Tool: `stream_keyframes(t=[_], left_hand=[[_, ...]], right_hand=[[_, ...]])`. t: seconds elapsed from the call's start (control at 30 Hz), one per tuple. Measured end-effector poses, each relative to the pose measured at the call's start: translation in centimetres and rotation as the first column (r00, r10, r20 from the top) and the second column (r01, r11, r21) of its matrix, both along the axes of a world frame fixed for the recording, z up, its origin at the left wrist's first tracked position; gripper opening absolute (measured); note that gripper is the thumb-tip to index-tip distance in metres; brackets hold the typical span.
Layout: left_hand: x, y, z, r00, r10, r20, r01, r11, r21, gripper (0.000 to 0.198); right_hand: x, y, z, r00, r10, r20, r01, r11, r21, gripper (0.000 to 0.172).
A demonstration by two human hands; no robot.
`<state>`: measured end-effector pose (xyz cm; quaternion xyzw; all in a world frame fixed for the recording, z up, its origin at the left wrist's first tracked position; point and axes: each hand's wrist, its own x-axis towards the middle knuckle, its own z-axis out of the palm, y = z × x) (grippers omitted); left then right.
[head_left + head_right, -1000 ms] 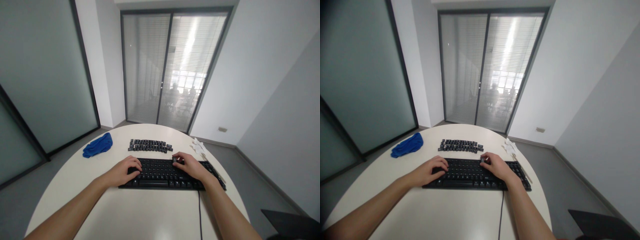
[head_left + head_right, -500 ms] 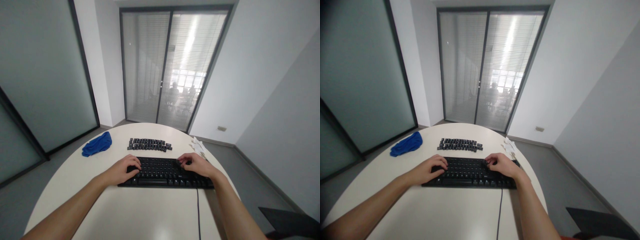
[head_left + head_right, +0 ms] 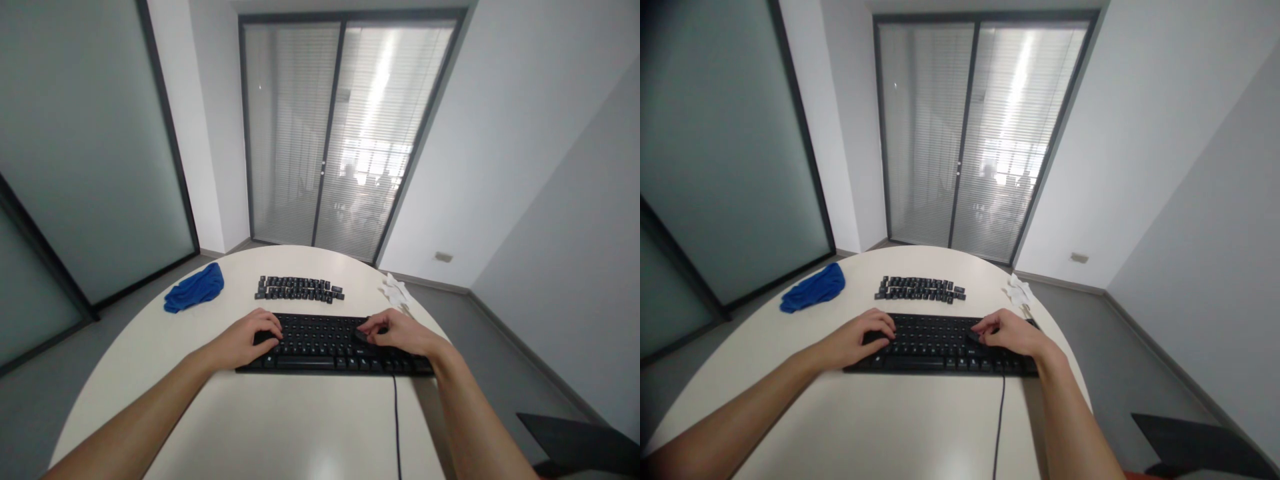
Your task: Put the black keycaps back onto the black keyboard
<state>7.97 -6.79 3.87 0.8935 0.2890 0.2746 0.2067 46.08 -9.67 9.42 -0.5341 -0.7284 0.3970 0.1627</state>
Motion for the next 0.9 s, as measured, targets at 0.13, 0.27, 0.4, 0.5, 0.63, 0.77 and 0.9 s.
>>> stream_keyframes(t=[0.13, 0.27, 0.4, 0.5, 0.63, 0.77, 0.9], left_hand=[[0.09, -0.02, 0.05, 1.0, -0.007, 0.001, 0.007, 1.0, 0.007, 0.013], [0.12, -0.07, 0.11, 1.0, -0.008, -0.003, 0.008, 1.0, 0.009, 0.012], [0.07, -0.1, 0.16, 1.0, -0.003, -0.001, 0.003, 1.0, 0.006, 0.012], [0.06, -0.07, 0.15, 1.0, -0.003, -0.004, 0.003, 1.0, 0.005, 0.012], [0.08, 0.01, 0.09, 1.0, -0.007, 0.003, 0.007, 1.0, 0.004, 0.013], [0.05, 0.04, 0.02, 1.0, -0.009, 0.004, 0.009, 1.0, 0.002, 0.013], [0.01, 0.04, -0.03, 1.0, -0.01, 0.003, 0.01, 1.0, 0.006, 0.013]], right_hand=[[0.14, 0.09, -0.26, 1.0, 0.019, 0.006, -0.019, 1.0, 0.016, 0.038], [0.14, 0.2, -0.53, 1.0, 0.018, 0.022, -0.018, 0.999, 0.038, 0.037], [0.06, 0.2, -0.64, 0.998, 0.017, 0.065, -0.021, 0.998, 0.063, 0.038], [-0.03, 0.13, -0.57, 0.995, 0.01, 0.1, -0.017, 0.997, 0.069, 0.039], [-0.14, 0.03, -0.28, 0.988, -0.011, 0.156, -0.007, 0.994, 0.11, 0.034], [-0.27, -0.05, -0.03, 0.987, -0.007, 0.163, -0.012, 0.993, 0.116, 0.03], [-0.32, -0.06, -0.08, 0.99, 0.01, 0.137, -0.023, 0.995, 0.094, 0.031]])
